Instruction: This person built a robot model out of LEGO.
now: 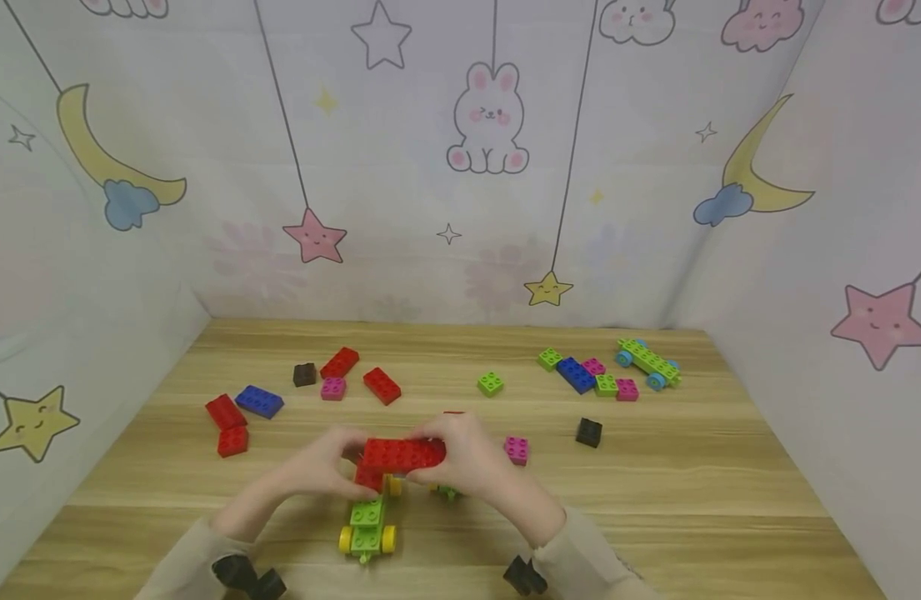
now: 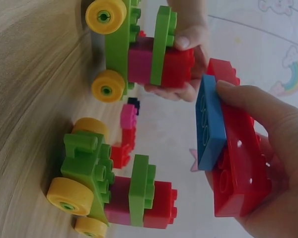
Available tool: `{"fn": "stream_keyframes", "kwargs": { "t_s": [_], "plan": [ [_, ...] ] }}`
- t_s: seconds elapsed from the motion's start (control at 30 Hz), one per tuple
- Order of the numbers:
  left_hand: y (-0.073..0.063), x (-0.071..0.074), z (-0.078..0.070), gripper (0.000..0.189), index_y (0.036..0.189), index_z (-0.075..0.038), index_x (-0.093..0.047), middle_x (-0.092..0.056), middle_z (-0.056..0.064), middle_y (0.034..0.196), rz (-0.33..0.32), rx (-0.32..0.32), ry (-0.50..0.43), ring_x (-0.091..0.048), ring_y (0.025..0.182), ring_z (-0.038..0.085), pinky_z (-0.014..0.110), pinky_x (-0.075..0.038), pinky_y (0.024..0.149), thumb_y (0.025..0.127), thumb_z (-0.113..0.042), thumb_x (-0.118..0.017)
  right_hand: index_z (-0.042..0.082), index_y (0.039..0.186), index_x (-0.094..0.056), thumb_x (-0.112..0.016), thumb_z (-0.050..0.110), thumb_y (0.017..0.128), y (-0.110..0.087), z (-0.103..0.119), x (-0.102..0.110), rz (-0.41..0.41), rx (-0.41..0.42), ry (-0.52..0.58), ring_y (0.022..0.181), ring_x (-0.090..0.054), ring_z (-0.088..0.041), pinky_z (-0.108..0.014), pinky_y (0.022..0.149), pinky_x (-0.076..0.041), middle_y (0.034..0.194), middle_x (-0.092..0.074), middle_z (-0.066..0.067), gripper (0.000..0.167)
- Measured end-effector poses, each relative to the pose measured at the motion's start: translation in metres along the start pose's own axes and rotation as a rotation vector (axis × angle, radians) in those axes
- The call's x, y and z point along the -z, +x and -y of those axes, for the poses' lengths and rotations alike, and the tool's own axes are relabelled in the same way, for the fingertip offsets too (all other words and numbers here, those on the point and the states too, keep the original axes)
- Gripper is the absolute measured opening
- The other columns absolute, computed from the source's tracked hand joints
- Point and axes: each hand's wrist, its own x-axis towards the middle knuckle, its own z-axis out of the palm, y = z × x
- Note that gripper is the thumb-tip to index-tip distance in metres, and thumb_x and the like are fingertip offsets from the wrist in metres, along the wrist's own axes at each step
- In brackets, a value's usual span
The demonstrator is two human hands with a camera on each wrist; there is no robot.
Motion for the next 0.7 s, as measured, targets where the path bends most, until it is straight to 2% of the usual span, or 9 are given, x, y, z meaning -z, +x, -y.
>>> {"fn": "stream_keyframes", "kwargs": {
  "t_s": [0.4,0.7],
  "plan": [
    [0.003,-0.004,0.005,0.023,0.093,-0.007,-0.066,-0.071,0.003,0.088,0.008,-0.048,-0.02,-0.066,0.08,0.002,0.028,-0.058,0.074,0.078,-0.017,-0.081,0.011,0.105,-0.076,-0.087,0.02,0.073,0.002,0.001,-0.008,0.035,0.014,0.001,0.079,-0.059,-0.007,-0.018,0.065,-0.047,0.095,-0.074,-0.001,0.035],
    [0.002,-0.004,0.005,0.024,0.091,-0.009,-0.065,-0.069,-0.001,0.087,0.001,-0.033,0.012,-0.065,0.081,0.001,0.027,-0.056,0.075,0.077,-0.02,-0.082,0.01,0.105,-0.076,-0.086,0.02,0.073,0.003,0.001,-0.014,0.045,-0.001,-0.013,0.083,-0.063,-0.01,-0.019,0.069,-0.048,0.097,-0.074,-0.002,0.035]
  ]
}}
